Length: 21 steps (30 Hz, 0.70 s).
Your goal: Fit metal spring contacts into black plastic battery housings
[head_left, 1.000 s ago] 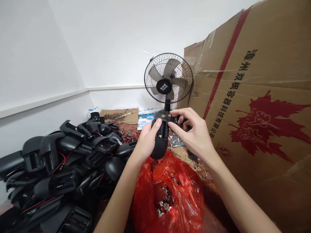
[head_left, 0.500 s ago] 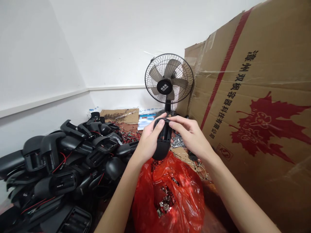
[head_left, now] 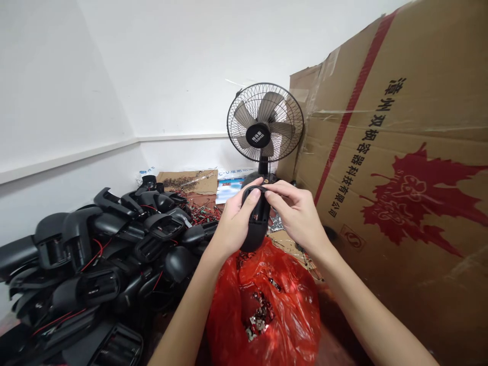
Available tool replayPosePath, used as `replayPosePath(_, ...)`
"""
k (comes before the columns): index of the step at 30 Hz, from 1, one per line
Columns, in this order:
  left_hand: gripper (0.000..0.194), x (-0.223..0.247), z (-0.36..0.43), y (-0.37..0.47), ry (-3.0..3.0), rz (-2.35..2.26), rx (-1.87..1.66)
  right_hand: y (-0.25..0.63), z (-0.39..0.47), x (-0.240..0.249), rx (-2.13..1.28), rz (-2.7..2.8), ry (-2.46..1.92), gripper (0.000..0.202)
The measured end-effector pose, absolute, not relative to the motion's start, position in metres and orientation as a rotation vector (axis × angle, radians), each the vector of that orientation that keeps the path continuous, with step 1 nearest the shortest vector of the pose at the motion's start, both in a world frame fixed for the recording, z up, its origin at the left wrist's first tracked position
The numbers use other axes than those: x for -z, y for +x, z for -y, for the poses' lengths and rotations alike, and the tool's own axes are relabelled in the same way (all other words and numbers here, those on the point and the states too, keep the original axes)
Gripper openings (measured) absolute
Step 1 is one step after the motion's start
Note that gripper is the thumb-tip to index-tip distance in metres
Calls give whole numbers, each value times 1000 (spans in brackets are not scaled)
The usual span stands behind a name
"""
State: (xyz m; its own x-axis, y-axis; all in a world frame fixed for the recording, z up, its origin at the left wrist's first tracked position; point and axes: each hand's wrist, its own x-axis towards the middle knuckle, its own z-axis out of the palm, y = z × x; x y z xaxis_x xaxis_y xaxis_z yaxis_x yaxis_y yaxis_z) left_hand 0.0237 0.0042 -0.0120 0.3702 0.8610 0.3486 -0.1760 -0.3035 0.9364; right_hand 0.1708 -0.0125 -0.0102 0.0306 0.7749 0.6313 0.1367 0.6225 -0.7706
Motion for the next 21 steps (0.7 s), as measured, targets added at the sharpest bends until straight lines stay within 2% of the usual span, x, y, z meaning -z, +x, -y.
replayPosePath(4, 66, 9, -1, 18, 1561, -659, -1145, 175, 12, 9, -596, 1519, -810, 20)
replayPosePath(9, 94, 9, 1, 11, 1724, -675, -1106, 178, 16, 2, -582, 1612, -818, 26)
replayPosePath(11, 98, 10, 0, 11, 1780, -672, -1100, 178, 17, 2, -597, 1637, -825, 26)
replayPosePath(21, 86, 13, -1, 14, 1896, -724, -1102, 176, 12, 9, -583, 1602, -849, 21)
